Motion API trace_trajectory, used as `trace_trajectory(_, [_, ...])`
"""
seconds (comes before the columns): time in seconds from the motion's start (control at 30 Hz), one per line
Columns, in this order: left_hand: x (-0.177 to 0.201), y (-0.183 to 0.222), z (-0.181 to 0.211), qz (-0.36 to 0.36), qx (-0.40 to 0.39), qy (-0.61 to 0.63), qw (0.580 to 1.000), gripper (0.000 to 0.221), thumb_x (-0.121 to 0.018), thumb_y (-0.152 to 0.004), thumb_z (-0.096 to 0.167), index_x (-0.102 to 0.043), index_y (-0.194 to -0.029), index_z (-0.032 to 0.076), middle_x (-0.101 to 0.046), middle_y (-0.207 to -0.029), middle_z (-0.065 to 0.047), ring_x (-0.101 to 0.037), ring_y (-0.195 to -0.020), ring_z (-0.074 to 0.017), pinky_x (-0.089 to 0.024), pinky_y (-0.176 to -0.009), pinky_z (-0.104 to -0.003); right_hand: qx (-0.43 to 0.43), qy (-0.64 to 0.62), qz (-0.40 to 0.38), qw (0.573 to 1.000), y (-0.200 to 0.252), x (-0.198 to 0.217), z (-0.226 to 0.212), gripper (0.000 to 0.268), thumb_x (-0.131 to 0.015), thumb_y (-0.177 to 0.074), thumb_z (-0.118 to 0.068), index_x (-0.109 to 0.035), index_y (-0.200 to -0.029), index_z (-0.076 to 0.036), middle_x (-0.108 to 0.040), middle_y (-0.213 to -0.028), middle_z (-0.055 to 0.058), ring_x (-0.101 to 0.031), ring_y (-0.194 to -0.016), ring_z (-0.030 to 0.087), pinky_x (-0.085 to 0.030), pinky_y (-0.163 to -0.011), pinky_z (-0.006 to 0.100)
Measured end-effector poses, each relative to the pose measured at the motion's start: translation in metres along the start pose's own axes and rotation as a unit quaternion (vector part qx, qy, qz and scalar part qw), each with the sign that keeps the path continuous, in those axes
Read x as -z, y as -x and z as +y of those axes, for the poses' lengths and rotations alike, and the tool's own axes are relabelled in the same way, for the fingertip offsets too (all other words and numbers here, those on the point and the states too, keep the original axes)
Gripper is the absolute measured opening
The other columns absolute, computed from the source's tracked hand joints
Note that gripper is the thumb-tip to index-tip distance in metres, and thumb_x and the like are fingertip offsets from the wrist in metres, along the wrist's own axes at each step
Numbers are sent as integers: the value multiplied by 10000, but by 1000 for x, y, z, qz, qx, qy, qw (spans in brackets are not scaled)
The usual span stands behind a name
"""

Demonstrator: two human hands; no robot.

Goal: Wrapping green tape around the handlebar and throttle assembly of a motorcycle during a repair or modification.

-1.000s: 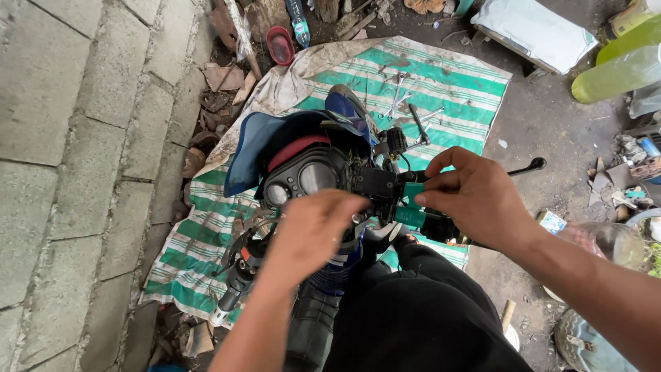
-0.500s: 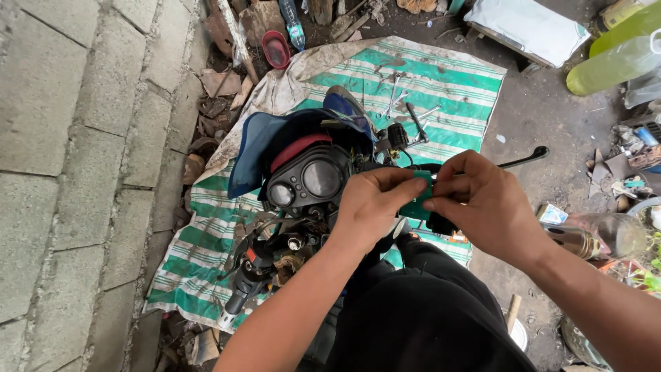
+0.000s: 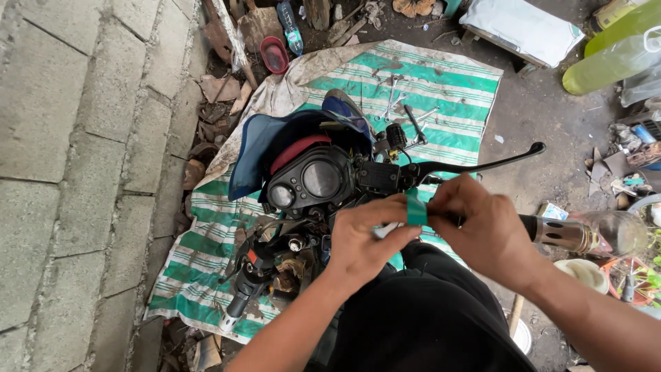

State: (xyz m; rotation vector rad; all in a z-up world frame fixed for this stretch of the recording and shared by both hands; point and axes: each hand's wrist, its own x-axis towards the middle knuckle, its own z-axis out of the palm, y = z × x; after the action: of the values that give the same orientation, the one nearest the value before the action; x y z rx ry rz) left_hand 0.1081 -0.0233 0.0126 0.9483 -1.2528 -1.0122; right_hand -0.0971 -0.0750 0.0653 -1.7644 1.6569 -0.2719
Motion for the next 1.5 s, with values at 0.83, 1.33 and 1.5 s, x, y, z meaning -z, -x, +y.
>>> trace_trajectory(0.83, [-15,118,-3,46,-33,40,998,255,-854,-978,96,-774,-1219,122,-835,-1078,-145,-846,-1038,-334,-585,-1126,-604,450,-5,114,886,31,-45,43,134,-718,-1012,63,-674,-1122,1,-837,-1165,100,-844,-1165,276,-718,-919,332])
trace_trajectory(1.33, [-8,134,-26,-51,17,-42,998,445,-832,-1034,72,-677,-1447,123,-857,-1148,-30,-858,-1122,-247,-606,-950,-435,513,66,149,843,26,-53,47,50,-681,-1035,50,-667,-1037,2,-835,-1214,143,-824,-1194,313,-710,-901,368])
trace_trajectory(1.5, [-2,141,-77,-94,-52,-139,985,424,-861,-1011,129,-731,-1414,130,-849,-1144,-40,-851,-1010,-240,-645,-946,-427,513,40,143,846,32,-51,46,81,-715,-1023,49,-641,-1051,34,-816,-1226,211,-806,-1232,374,-710,-961,399])
